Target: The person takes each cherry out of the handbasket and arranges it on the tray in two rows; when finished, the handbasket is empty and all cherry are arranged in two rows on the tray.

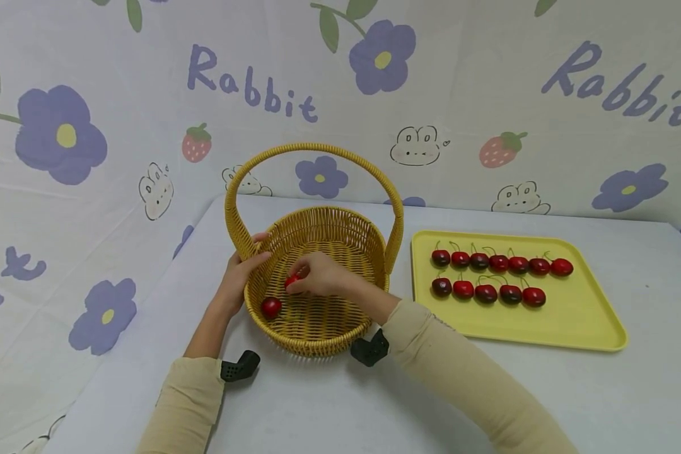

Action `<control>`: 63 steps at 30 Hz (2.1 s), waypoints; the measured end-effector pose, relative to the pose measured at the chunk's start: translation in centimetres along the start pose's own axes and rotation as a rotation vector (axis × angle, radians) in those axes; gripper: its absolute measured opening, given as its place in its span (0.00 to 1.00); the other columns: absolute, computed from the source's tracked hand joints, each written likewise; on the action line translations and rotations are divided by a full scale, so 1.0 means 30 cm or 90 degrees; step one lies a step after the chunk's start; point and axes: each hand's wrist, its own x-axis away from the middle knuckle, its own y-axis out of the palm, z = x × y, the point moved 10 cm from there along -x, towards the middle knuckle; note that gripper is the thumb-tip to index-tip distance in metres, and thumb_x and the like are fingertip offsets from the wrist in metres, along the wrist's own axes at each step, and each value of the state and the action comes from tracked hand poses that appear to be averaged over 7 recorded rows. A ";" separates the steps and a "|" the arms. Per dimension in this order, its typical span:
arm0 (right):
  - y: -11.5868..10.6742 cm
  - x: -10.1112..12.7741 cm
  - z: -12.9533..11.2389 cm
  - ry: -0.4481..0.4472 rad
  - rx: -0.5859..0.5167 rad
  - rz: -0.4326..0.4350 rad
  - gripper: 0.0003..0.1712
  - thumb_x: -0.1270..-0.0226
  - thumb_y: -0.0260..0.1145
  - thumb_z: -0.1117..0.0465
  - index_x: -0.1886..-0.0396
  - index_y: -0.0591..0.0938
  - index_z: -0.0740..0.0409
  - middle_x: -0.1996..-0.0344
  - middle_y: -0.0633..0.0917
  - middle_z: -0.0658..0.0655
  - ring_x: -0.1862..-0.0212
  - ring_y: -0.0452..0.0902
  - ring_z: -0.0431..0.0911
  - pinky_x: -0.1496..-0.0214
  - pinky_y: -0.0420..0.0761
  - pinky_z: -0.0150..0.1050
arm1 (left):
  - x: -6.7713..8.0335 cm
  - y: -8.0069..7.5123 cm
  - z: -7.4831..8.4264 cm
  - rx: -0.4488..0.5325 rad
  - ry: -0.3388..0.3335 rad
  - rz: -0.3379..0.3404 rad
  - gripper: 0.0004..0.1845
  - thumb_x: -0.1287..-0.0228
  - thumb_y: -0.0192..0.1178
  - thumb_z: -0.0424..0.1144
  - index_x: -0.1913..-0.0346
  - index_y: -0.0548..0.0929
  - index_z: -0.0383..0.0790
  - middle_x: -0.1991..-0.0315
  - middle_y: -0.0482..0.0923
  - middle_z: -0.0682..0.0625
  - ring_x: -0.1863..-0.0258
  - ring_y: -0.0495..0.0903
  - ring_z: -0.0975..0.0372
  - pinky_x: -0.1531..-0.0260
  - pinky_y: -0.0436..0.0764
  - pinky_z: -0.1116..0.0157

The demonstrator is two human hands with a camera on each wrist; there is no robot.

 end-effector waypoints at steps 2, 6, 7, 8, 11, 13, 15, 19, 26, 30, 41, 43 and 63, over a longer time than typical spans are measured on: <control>-0.006 0.010 0.000 -0.003 -0.021 -0.009 0.17 0.38 0.69 0.61 0.50 0.80 0.61 0.63 0.80 0.56 0.64 0.80 0.48 0.61 0.80 0.40 | -0.001 0.000 -0.001 0.000 0.000 0.001 0.26 0.29 0.50 0.35 0.31 0.61 0.36 0.34 0.62 0.39 0.39 0.63 0.50 0.38 0.59 0.56; -0.026 0.043 -0.011 -0.021 -0.069 -0.027 0.18 0.37 0.67 0.62 0.48 0.80 0.60 0.61 0.80 0.57 0.59 0.81 0.53 0.56 0.80 0.43 | -0.001 0.002 0.000 -0.001 0.000 0.004 0.26 0.30 0.51 0.35 0.31 0.62 0.37 0.35 0.62 0.39 0.40 0.64 0.51 0.39 0.60 0.57; -0.033 0.052 -0.014 -0.028 -0.075 -0.030 0.18 0.36 0.67 0.62 0.47 0.80 0.60 0.61 0.81 0.57 0.58 0.81 0.54 0.56 0.80 0.43 | -0.001 0.002 0.000 -0.001 0.000 0.005 0.26 0.30 0.51 0.35 0.31 0.62 0.37 0.35 0.62 0.39 0.40 0.64 0.51 0.39 0.60 0.57; -0.041 0.062 -0.019 -0.034 -0.080 -0.032 0.18 0.36 0.67 0.62 0.47 0.80 0.60 0.61 0.81 0.57 0.57 0.81 0.54 0.55 0.80 0.44 | -0.002 0.002 0.000 -0.001 -0.001 0.006 0.26 0.30 0.51 0.35 0.31 0.62 0.37 0.35 0.63 0.39 0.40 0.64 0.51 0.39 0.61 0.58; -0.069 0.094 -0.034 -0.050 -0.085 -0.032 0.18 0.36 0.67 0.61 0.46 0.80 0.59 0.59 0.81 0.56 0.55 0.80 0.56 0.53 0.79 0.46 | -0.002 -0.001 0.000 -0.001 -0.002 0.010 0.25 0.30 0.51 0.35 0.31 0.62 0.37 0.35 0.63 0.39 0.40 0.64 0.51 0.39 0.60 0.57; -0.087 0.116 -0.045 -0.061 -0.079 -0.031 0.20 0.35 0.66 0.60 0.45 0.79 0.58 0.58 0.81 0.55 0.54 0.80 0.55 0.52 0.78 0.46 | -0.002 -0.002 0.001 -0.001 -0.002 0.011 0.25 0.30 0.51 0.35 0.31 0.62 0.37 0.35 0.62 0.39 0.39 0.64 0.50 0.39 0.60 0.56; -0.102 0.137 -0.054 -0.069 -0.079 -0.030 0.20 0.35 0.66 0.59 0.44 0.79 0.58 0.57 0.81 0.55 0.54 0.80 0.55 0.51 0.78 0.47 | -0.002 -0.002 0.001 0.001 -0.001 0.008 0.26 0.30 0.51 0.35 0.31 0.62 0.36 0.34 0.62 0.39 0.39 0.63 0.50 0.38 0.59 0.56; -0.121 0.171 -0.067 -0.091 -0.065 -0.031 0.21 0.35 0.66 0.58 0.43 0.78 0.57 0.55 0.81 0.54 0.54 0.80 0.53 0.50 0.77 0.46 | 0.000 0.000 -0.001 0.003 -0.002 0.003 0.27 0.30 0.51 0.36 0.30 0.61 0.36 0.34 0.61 0.39 0.38 0.63 0.50 0.38 0.59 0.57; -0.149 0.233 -0.058 -0.100 -0.060 -0.028 0.22 0.35 0.66 0.59 0.42 0.78 0.57 0.54 0.80 0.54 0.55 0.80 0.54 0.51 0.78 0.46 | 0.003 -0.002 -0.005 0.002 -0.004 0.004 0.27 0.30 0.51 0.37 0.30 0.61 0.37 0.35 0.61 0.38 0.42 0.64 0.52 0.40 0.59 0.58; -0.166 0.275 -0.043 -0.094 -0.069 -0.025 0.22 0.35 0.66 0.59 0.42 0.78 0.58 0.53 0.80 0.54 0.54 0.80 0.54 0.50 0.77 0.46 | -0.002 -0.001 -0.004 0.005 -0.005 0.004 0.27 0.29 0.50 0.36 0.30 0.61 0.37 0.35 0.61 0.38 0.41 0.64 0.52 0.40 0.59 0.58; -0.205 0.363 0.009 -0.098 -0.065 -0.011 0.22 0.35 0.66 0.57 0.43 0.78 0.57 0.52 0.80 0.53 0.50 0.75 0.48 0.50 0.76 0.41 | -0.003 0.000 -0.002 0.002 -0.010 0.004 0.27 0.29 0.50 0.36 0.30 0.60 0.37 0.35 0.61 0.37 0.40 0.63 0.50 0.39 0.59 0.57; -0.212 0.377 0.023 -0.092 -0.083 -0.006 0.22 0.36 0.67 0.57 0.43 0.78 0.58 0.52 0.80 0.54 0.51 0.76 0.48 0.49 0.76 0.42 | -0.001 0.000 -0.001 0.000 -0.010 0.006 0.27 0.29 0.50 0.36 0.30 0.60 0.37 0.35 0.61 0.37 0.40 0.63 0.50 0.40 0.60 0.57; -0.348 0.540 0.153 -0.053 -0.111 0.045 0.27 0.37 0.67 0.52 0.42 0.77 0.61 0.57 0.84 0.58 0.56 0.81 0.52 0.48 0.76 0.46 | 0.004 0.002 0.002 0.008 -0.009 0.008 0.27 0.29 0.50 0.36 0.30 0.60 0.35 0.34 0.60 0.38 0.39 0.62 0.50 0.39 0.59 0.58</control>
